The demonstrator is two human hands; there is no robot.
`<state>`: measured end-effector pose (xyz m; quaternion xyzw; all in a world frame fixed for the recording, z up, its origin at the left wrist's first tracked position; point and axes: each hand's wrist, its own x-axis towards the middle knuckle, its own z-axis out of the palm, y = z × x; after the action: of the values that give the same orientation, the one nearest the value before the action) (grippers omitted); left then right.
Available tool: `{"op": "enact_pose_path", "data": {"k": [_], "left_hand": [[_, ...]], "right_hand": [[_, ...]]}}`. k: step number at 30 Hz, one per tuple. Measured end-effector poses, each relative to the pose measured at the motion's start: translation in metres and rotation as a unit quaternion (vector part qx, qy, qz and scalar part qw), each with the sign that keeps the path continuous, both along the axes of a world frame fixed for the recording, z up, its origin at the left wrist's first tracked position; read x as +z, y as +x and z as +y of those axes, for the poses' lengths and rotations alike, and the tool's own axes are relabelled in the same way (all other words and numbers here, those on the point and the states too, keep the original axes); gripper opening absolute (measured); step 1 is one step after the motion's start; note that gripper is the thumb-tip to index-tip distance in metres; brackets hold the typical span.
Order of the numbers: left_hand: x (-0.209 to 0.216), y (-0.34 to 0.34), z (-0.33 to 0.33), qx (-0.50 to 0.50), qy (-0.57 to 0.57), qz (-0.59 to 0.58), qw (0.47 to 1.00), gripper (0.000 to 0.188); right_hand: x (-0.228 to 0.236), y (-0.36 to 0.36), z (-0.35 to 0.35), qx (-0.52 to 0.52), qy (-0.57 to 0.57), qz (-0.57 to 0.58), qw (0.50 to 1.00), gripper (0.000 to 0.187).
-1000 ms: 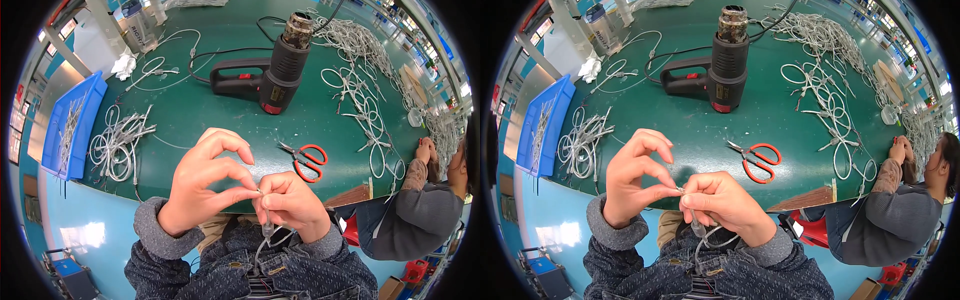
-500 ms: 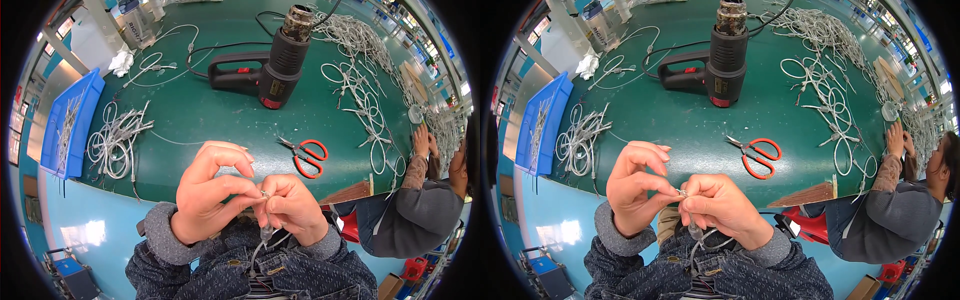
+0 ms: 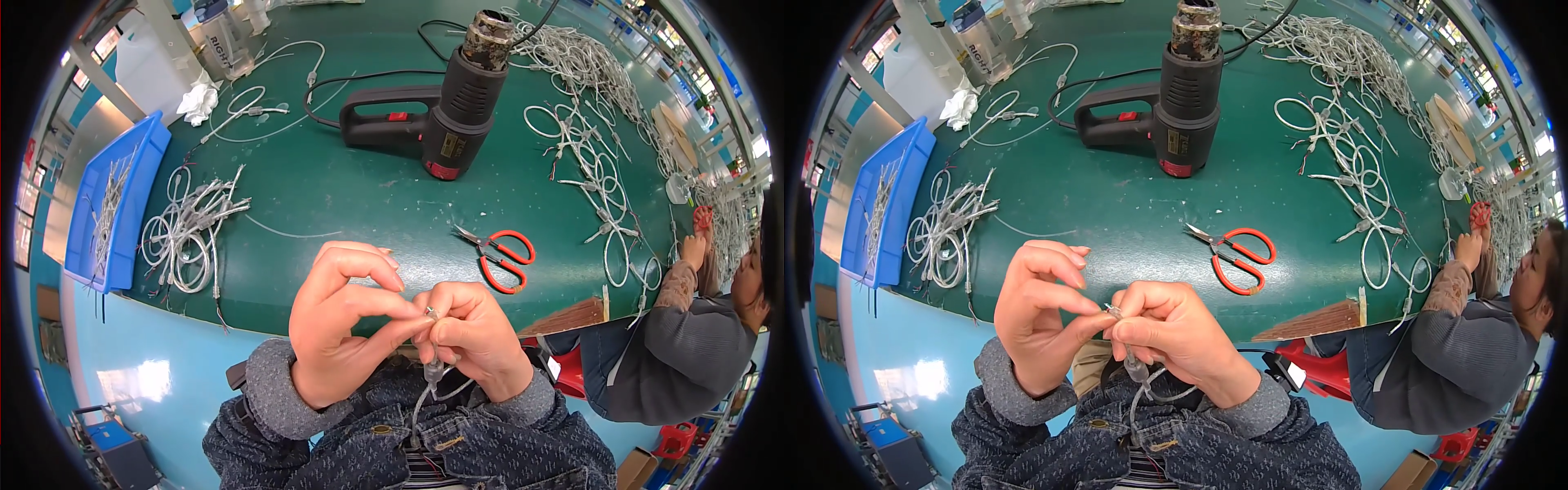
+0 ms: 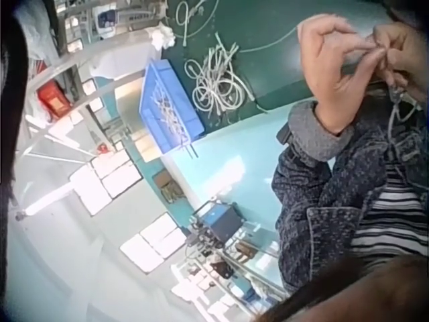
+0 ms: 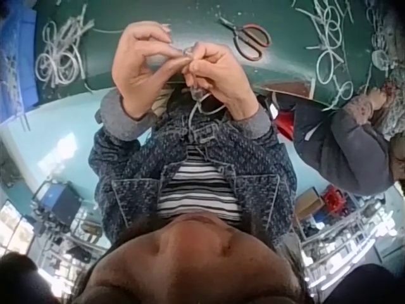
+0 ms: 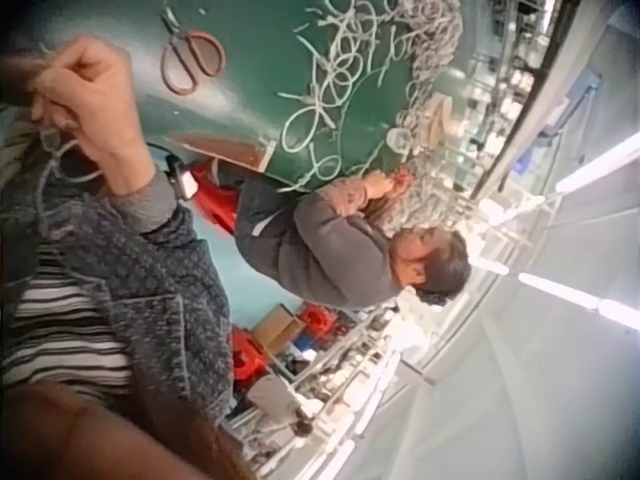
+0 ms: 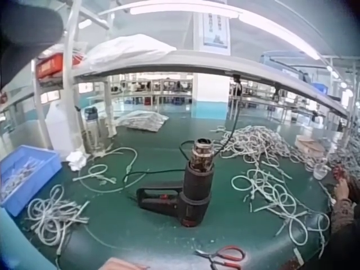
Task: Strip and prepare electrical cables at a manual assembly station using wire cutters and a heat gun.
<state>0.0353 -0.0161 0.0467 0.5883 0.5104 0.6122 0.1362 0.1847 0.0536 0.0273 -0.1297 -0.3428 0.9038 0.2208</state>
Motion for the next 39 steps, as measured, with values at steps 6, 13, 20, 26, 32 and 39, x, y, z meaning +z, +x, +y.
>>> {"op": "enact_pose_path", "data": {"k": [6,13,20,26,32,39], "left_hand": [[0.0,-0.005,0.004,-0.008,-0.028,0.033,0.999,0.024],[0.002,-0.011,0.003,-0.039,-0.037,0.049,0.997,0.022],[0.006,-0.014,0.0,-0.036,-0.016,0.151,0.988,0.021],[0.003,-0.017,0.006,-0.056,-0.02,0.154,0.986,0.02],[0.02,-0.025,0.011,-0.105,0.001,0.213,0.971,0.022],[0.02,-0.018,0.005,-0.105,-0.013,0.222,0.969,0.024]], "right_hand": [[0.001,0.002,0.003,0.008,-0.006,-0.011,1.0,0.009],[-0.001,0.003,0.007,0.039,0.022,-0.021,0.999,0.012],[0.0,0.006,0.004,0.069,-0.006,-0.047,0.997,0.02],[-0.002,0.006,0.001,0.075,-0.073,0.003,0.994,0.014],[0.004,0.01,0.003,0.071,0.003,-0.03,0.997,0.015],[0.001,0.011,-0.003,0.069,0.006,-0.033,0.997,0.014]]}}
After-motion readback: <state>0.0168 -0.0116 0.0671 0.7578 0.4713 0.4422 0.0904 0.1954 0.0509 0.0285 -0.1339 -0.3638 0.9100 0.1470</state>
